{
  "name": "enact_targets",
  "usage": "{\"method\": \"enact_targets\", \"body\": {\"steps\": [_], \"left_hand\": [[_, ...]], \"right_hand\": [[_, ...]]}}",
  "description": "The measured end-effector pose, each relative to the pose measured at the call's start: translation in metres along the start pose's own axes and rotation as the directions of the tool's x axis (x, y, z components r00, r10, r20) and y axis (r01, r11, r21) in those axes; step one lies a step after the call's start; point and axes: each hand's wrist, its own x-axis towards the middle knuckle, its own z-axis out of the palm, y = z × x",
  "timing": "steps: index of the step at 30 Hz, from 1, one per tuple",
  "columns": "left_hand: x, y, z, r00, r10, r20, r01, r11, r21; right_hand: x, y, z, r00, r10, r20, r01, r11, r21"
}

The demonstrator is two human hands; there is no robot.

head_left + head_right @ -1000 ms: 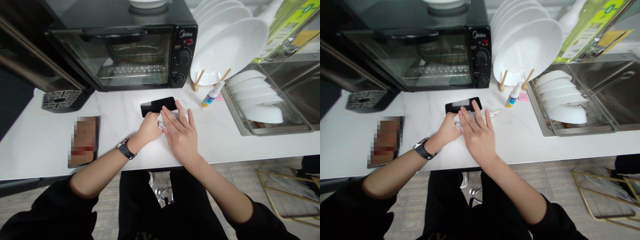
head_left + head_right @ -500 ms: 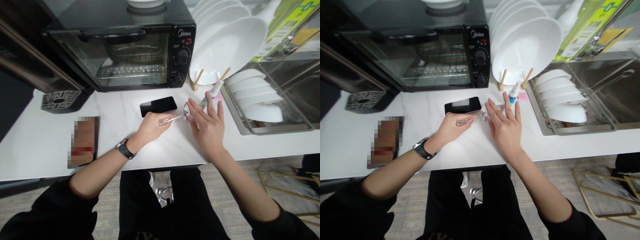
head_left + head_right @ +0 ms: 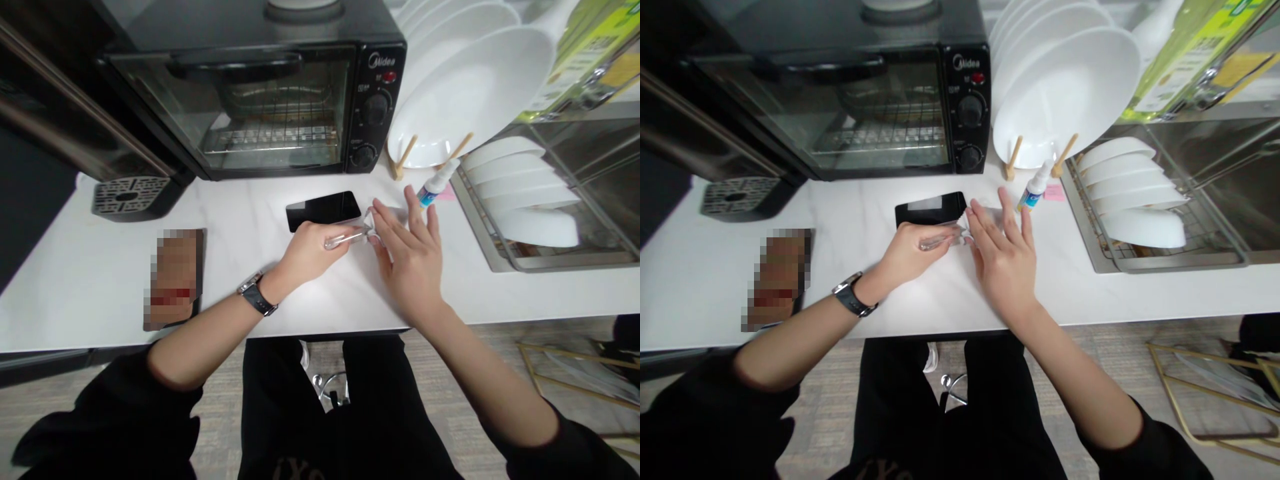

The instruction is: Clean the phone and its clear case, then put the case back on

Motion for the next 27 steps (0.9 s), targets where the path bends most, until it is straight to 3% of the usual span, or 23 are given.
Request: {"method": "enact_targets", "body": {"steps": [5, 10, 17, 27], "left_hand": [[0.002, 0.000, -0.002, 0.999, 0.004, -0.033, 0.000, 0.994, 0.113], [0.001, 0.000, -0.003, 0.998, -0.056, -0.039, 0.060, 0.993, 0.098], [0.002, 0.003, -0.004, 1.000, 0.003, -0.006, -0.003, 0.998, 0.065], [-0.002, -0.001, -0.001, 0.999, -0.016, 0.033, 0.019, 0.995, -0.100]], "right_hand": [[0.001, -0.037, 0.013, 0.996, -0.094, 0.011, 0.093, 0.992, 0.080], [0.001, -0.044, 0.018, 0.996, -0.085, 0.020, 0.083, 0.993, 0.079], [-0.001, -0.025, 0.006, 0.997, -0.072, 0.022, 0.071, 0.997, 0.031], [-0.006, 0.032, -0.010, 1.000, 0.018, -0.019, -0.019, 0.996, -0.085]]}}
